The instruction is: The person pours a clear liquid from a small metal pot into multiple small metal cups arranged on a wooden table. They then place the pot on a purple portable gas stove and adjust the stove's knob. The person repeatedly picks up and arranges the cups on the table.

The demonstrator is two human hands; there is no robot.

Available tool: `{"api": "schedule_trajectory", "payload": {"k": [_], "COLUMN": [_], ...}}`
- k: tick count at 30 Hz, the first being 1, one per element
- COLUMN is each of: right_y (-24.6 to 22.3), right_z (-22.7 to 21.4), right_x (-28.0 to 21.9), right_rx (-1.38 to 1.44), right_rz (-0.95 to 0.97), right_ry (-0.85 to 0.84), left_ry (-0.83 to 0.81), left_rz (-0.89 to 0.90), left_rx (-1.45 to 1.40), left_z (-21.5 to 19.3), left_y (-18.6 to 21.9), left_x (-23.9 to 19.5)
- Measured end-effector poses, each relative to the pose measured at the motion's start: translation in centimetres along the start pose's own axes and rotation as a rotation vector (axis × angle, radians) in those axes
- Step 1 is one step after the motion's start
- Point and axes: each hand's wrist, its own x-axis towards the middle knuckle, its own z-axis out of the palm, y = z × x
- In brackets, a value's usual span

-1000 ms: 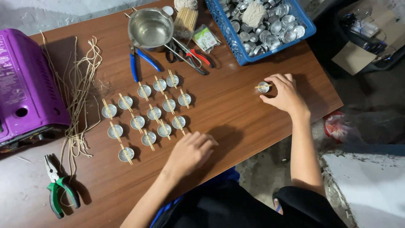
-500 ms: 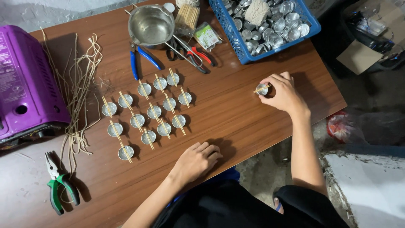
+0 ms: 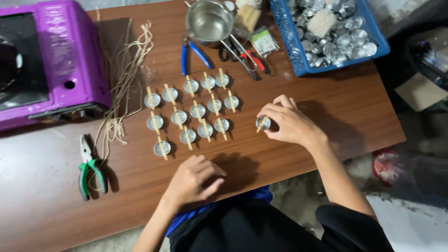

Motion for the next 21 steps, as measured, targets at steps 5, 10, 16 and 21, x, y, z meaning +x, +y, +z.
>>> {"api": "schedule_trajectory", "payload": {"k": [5, 10, 16, 21], "right_y": [-0.8, -1.5, -1.5, -1.5], "right_z": [2.7, 3.3, 4.2, 4.3], "right_x": [2.9, 4.4, 4.5, 4.4], "right_rx": [-0.118, -0.154, -0.165, -0.161], "right_rz": [-0.072, -0.107, -0.145, -0.16], "right_ry": [0.018, -0.034, -0.071, -0.095], "left_ry": [0.123, 0.215, 0.297, 0.333], "left_rz": [-0.187, -0.25, -0.284, -0.293], "left_rx": [0.125, 0.217, 0.291, 0.272], "left_z": [-1.6, -4.7, -5.4, -5.7], "left_y": [-3.6, -3.5, -4.1, -3.8], "left_x": [-4.9, -5.9, -8.0, -7.8]}}
